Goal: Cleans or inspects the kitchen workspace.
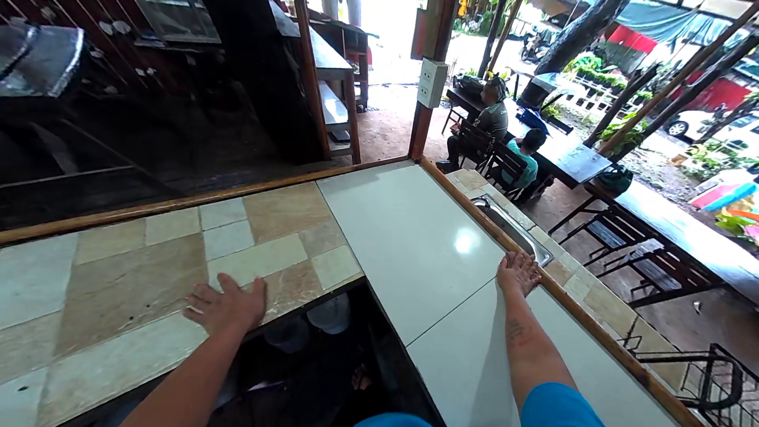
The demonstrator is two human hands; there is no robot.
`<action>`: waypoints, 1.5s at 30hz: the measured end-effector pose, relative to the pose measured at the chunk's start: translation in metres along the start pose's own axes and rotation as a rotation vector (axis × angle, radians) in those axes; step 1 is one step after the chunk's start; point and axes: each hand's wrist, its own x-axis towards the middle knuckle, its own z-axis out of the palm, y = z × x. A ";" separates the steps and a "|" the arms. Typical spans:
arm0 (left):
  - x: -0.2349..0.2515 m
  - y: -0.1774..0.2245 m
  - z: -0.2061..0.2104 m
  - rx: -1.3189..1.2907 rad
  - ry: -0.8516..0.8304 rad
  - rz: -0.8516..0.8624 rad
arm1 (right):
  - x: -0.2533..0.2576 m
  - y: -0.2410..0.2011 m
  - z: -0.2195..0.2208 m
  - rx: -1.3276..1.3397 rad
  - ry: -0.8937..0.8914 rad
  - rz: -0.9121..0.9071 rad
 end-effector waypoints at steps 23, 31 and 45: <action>-0.002 0.002 -0.004 -0.008 0.000 0.002 | 0.000 0.000 0.001 0.005 -0.008 -0.003; -0.001 0.001 -0.002 0.008 -0.002 -0.007 | 0.002 -0.001 0.002 -0.028 -0.005 0.009; 0.003 0.000 0.003 0.017 0.006 -0.008 | 0.002 0.000 0.003 -0.028 -0.001 0.010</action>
